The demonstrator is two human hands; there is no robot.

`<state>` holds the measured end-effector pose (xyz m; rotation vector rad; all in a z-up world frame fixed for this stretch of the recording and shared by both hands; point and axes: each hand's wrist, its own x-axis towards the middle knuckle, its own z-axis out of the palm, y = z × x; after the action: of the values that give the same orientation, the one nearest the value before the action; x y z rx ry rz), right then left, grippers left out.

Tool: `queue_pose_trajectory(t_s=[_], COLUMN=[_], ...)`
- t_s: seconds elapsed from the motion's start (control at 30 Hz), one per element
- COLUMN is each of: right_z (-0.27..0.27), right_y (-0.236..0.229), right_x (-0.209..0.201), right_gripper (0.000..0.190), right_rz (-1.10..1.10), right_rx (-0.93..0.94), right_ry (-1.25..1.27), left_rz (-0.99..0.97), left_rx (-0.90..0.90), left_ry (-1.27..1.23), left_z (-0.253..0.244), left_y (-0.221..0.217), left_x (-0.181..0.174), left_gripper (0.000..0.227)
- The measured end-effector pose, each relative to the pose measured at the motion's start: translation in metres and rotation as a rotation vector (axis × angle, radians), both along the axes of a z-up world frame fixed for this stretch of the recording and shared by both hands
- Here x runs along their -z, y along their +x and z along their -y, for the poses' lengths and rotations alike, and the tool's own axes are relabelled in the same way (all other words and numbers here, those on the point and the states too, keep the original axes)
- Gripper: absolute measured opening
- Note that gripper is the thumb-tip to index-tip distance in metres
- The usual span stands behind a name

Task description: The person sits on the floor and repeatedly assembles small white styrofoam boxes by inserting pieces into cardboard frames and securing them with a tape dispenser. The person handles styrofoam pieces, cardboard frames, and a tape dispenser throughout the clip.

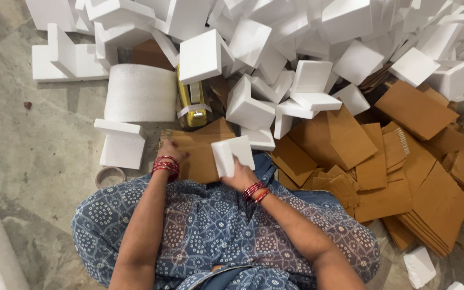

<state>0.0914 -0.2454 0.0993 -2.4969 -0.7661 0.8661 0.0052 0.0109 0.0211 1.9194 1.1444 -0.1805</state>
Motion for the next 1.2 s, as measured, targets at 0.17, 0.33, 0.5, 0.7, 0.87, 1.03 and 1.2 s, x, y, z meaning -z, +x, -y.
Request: queue_pose_trajectory(t_s=[0.17, 0.33, 0.5, 0.7, 0.87, 1.03, 1.2], right_z=[-0.007, -0.029, -0.043, -0.05, -0.063, -0.075, -0.063], right_y=[0.031, 0.03, 0.022, 0.029, 0.011, -0.002, 0.011], right_x=[-0.027, -0.041, -0.041, -0.039, -0.022, 0.004, 0.038], right_gripper=[0.086, 0.081, 0.078, 0.079, 0.083, 0.086, 0.05], right_rz=[-0.233, -0.373, -0.449, -0.462, -0.247, -0.478, -0.635], right_rx=[0.235, 0.35, 0.374, 0.304, 0.086, 0.114, -0.126], right_ry=[0.056, 0.205, 0.254, 0.228, 0.208, 0.095, 0.137], left_rz=[0.38, 0.406, 0.415, 0.515, 0.193, 0.31, 0.094], left_rx=[-0.071, -0.115, -0.053, -0.075, 0.044, 0.374, 0.453], left_ry=[-0.311, -0.394, -0.32, -0.436, -0.353, -0.299, -0.154], left_z=[-0.02, -0.005, 0.002, -0.002, 0.015, 0.042, 0.06], left_y=[0.009, 0.01, 0.005, 0.007, 0.008, 0.012, 0.018], left_x=[0.011, 0.044, 0.064, 0.056, 0.027, -0.007, -0.011], left_gripper=[0.047, 0.038, 0.037, 0.041, 0.039, 0.066, 0.095])
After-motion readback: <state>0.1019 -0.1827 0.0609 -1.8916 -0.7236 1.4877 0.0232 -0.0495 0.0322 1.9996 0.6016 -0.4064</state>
